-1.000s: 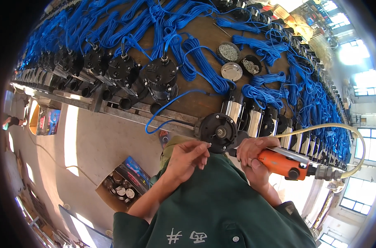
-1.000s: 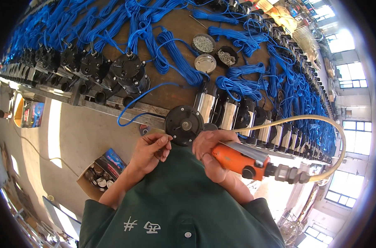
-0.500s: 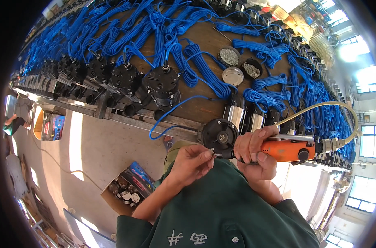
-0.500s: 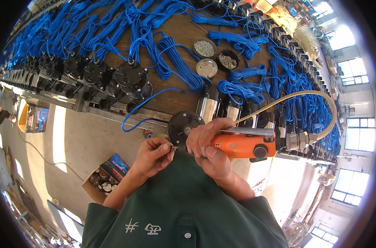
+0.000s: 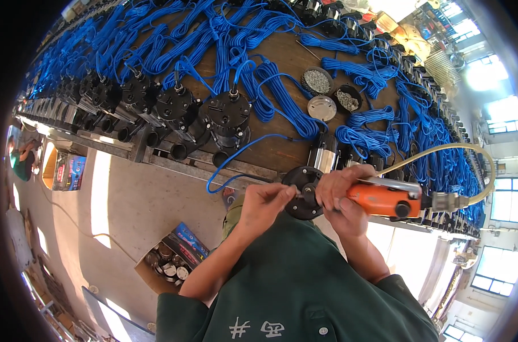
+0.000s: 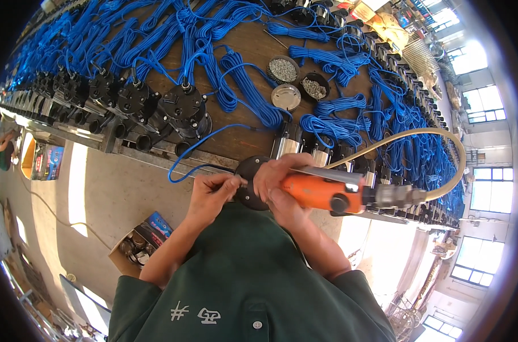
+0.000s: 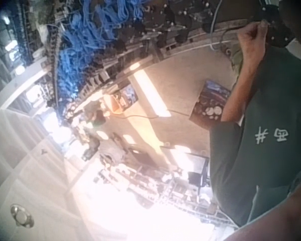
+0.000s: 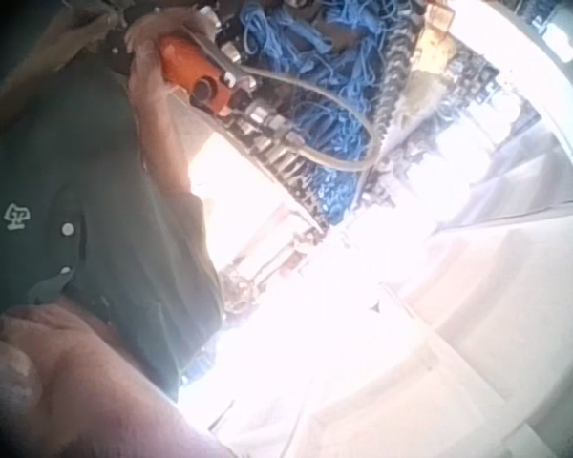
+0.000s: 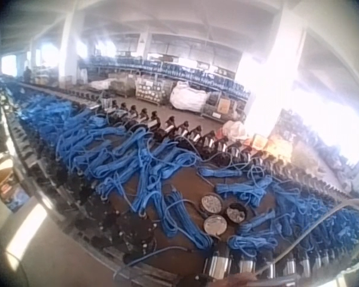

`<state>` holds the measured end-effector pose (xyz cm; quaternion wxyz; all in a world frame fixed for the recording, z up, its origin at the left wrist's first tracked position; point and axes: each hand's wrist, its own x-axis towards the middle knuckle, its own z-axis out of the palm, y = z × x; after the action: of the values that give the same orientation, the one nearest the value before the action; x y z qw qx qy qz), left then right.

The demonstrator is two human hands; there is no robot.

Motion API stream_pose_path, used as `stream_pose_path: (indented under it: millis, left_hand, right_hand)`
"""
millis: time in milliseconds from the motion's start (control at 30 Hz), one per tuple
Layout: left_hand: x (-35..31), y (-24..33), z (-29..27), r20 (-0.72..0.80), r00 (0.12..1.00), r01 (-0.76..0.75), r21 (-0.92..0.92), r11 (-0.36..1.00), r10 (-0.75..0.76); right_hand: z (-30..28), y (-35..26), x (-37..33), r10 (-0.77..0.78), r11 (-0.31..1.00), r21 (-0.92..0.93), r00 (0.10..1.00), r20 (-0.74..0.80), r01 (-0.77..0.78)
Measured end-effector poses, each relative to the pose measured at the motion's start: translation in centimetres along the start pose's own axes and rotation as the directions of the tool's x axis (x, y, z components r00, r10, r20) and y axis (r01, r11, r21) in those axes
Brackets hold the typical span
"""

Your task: The person is assembling components onto industrial pumps by hand and using an air-powered screwdriver, placing rubber seals, metal plates, and small screws onto the pump housing.

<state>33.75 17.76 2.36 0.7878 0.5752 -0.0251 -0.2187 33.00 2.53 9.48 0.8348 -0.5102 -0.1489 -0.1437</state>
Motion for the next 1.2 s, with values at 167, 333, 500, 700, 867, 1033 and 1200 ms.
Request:
stream_pose_path:
  millis: [167, 333, 500, 700, 867, 1033, 1200]
  left_hand:
    - [2.0, -3.0, -1.7, 0.046, 0.995, -0.09, 0.078, 0.993, 0.086]
    - [1.5, -3.1, -1.8, -0.168, 0.948, 0.173, -0.436, 0.883, -0.269]
    - [1.5, -5.6, -4.0, -0.268, 0.933, 0.011, -0.643, 0.766, -0.238]
    - [0.8, -2.8, -4.0, -0.185, 0.959, 0.039, -0.665, 0.746, -0.215]
    - [0.1, -1.2, -3.2, -0.138, 0.975, 0.054, -0.619, 0.784, -0.177]
    - [0.0, 0.5, -2.0, 0.002, 0.987, 0.136, -0.548, 0.825, -0.162]
    - [0.9, 1.1, -0.5, 0.158, 0.964, 0.265, -0.5, 0.825, -0.213]
  right_hand:
    - [-1.2, 2.9, 0.0, -0.007, 0.99, -0.144, 1.0, -0.008, 0.006]
    - [-1.1, 3.5, -0.5, 0.075, 0.96, -0.267, 0.997, -0.026, -0.08]
    - [-1.2, 3.5, 0.1, 0.083, 0.93, -0.367, 0.987, 0.134, -0.029]
    - [-1.1, 4.3, -0.4, 0.105, 0.963, -0.252, 0.994, 0.024, -0.095]
    - [-0.5, 2.7, 0.4, 0.074, 0.973, -0.216, 0.997, -0.027, -0.078]
    - [0.5, -0.4, 1.4, -0.058, 0.992, -0.113, 0.994, -0.089, 0.048]
    - [0.0, -2.3, 1.6, -0.141, 0.99, -0.052, 0.979, -0.144, 0.135]
